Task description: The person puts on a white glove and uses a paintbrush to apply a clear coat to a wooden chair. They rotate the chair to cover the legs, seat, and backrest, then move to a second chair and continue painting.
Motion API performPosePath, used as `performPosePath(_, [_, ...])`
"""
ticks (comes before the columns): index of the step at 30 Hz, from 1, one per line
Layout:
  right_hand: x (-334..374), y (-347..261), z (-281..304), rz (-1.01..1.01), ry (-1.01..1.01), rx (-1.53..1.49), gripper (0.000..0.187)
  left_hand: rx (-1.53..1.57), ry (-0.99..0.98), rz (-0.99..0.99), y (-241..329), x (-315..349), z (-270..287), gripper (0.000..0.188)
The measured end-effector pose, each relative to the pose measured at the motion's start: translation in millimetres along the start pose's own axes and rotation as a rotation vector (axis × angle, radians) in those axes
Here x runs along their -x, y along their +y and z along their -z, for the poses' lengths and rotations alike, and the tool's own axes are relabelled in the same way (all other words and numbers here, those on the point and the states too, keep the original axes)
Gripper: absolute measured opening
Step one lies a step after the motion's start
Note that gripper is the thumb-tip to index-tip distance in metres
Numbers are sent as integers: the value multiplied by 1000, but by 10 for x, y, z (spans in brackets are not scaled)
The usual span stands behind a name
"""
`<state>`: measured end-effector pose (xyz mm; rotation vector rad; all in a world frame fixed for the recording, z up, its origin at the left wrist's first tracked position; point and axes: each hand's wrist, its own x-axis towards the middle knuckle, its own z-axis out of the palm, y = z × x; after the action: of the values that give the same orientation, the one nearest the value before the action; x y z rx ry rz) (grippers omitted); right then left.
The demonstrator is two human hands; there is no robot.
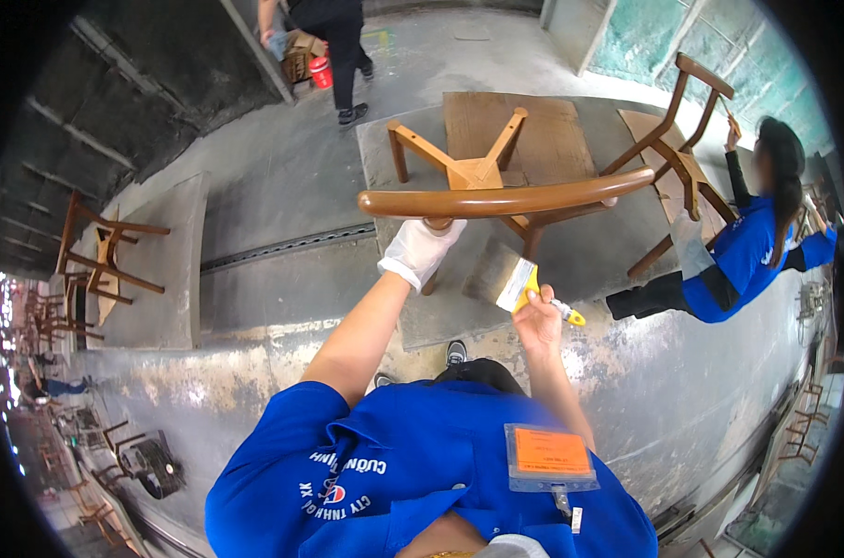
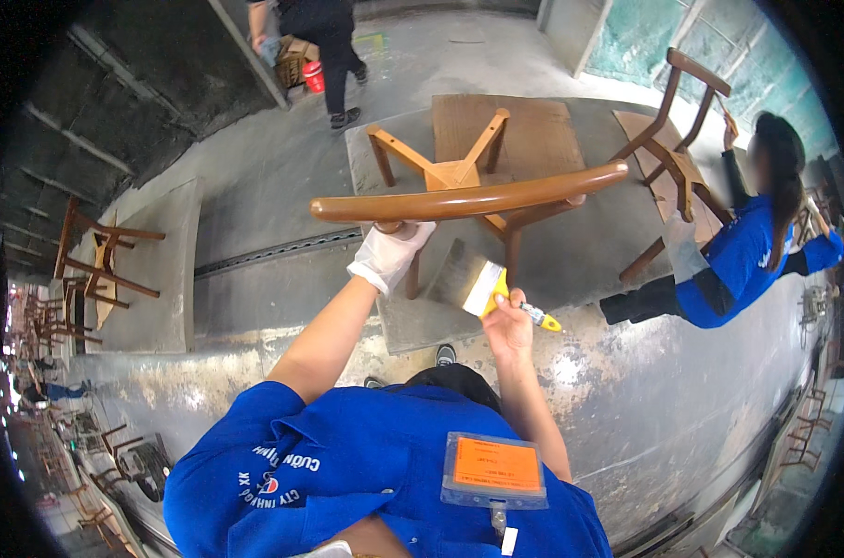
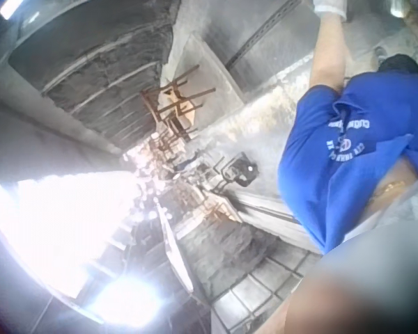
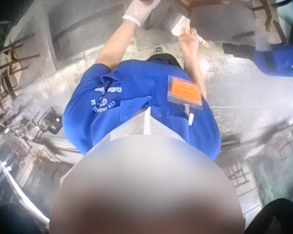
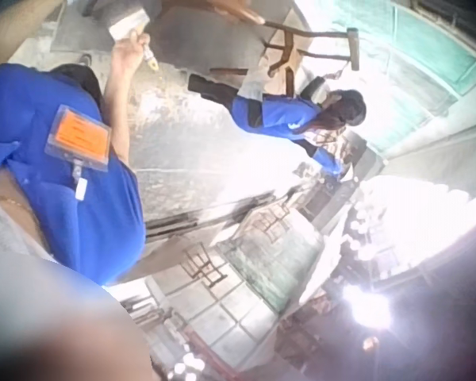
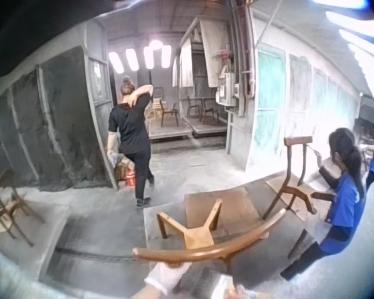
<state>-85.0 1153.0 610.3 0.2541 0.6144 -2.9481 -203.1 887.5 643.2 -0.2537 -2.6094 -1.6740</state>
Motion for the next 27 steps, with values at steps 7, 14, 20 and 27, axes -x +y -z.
performPosePath(7, [-731, 839, -170, 18, -33, -263, 28, -548, -213, 577, -839, 1213, 553, 48])
performPosePath(14, [-677, 1004, -251, 194, -2, -90, 31, -826, -981, 942, -1865, 3857, 1796, 39])
performPosePath(20, [-651, 1003, 162, 166, -16, -305, 16, -654, -557, 1288, -1887, 4718, 2568, 39])
performPosePath(27, [-661, 1469, 956, 301, 525, 304, 23, -572, -391, 945, -1744, 4129, 2479, 39])
